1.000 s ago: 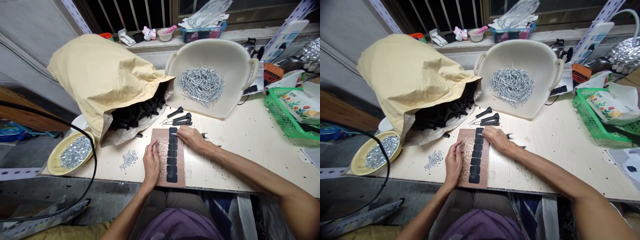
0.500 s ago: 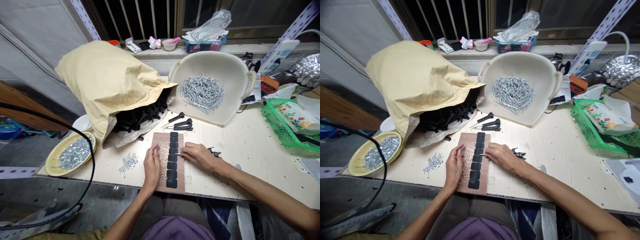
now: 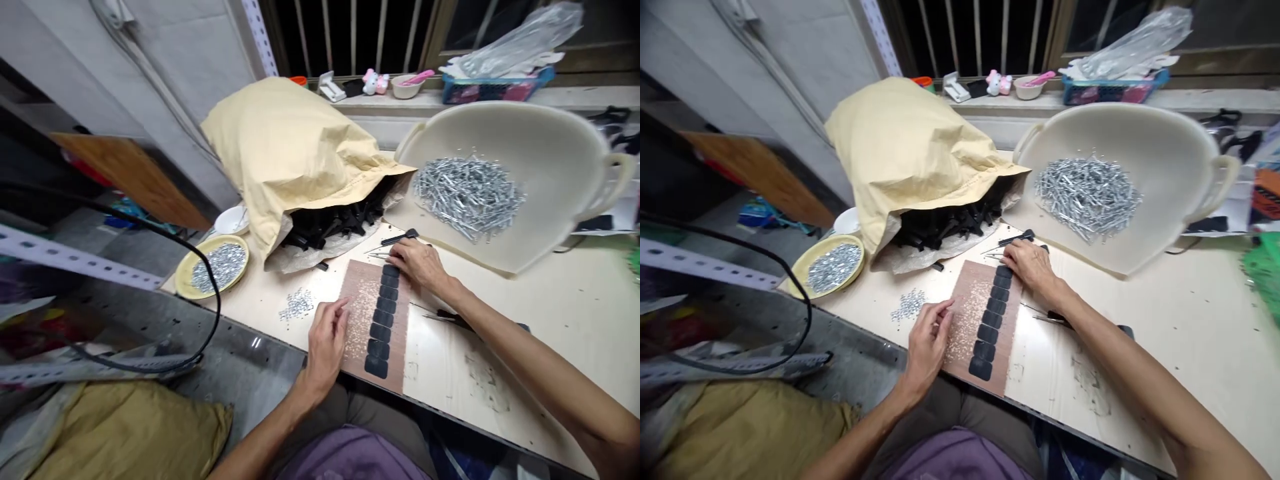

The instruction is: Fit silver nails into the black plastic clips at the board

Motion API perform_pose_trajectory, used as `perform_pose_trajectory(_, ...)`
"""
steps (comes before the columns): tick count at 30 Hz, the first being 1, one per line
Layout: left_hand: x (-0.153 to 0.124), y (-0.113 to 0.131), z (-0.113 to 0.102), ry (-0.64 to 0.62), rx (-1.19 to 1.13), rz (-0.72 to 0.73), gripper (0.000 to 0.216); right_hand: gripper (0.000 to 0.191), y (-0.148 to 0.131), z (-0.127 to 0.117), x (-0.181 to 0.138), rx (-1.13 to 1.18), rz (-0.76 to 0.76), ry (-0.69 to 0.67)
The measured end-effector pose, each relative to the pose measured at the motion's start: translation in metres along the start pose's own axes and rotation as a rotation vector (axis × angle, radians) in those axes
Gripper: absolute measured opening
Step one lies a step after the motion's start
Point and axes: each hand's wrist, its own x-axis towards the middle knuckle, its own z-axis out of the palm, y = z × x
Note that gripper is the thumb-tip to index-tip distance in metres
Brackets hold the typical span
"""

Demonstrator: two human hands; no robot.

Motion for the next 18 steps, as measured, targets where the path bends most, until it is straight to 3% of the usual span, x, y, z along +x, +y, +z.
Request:
perform_pose_trajectory(4,0.003,-0.031,-0.049,0.106,0.329,0.070,0.023,0.023,0.001,0.015,0.015,-0.037,-0.031,-0.108)
perform_pose_trajectory(6,0.012,-0.043,-0.062,0.048,0.527,0.097,0.024,0.024,-0.001,0.015,0.016,-0.043,-0.042,-0.174)
perform_pose_trajectory(9,0.027,-0.050,-0.062,-0.067,0.729,0.151,0.024,0.026,-0.005,0.010,0.014,-0.082,-0.029,-0.196)
perform_pose_trajectory(15,0.043,-0.054,-0.043,-0.238,0.834,0.244,0.022,0.024,-0.010,-0.007,-0.005,-0.114,-0.047,0.145)
perform_pose_trajectory(18,0.044,-0.057,-0.043,-0.264,0.828,0.245,0.020,0.021,-0.020,-0.024,-0.016,-0.068,-0.041,0.298)
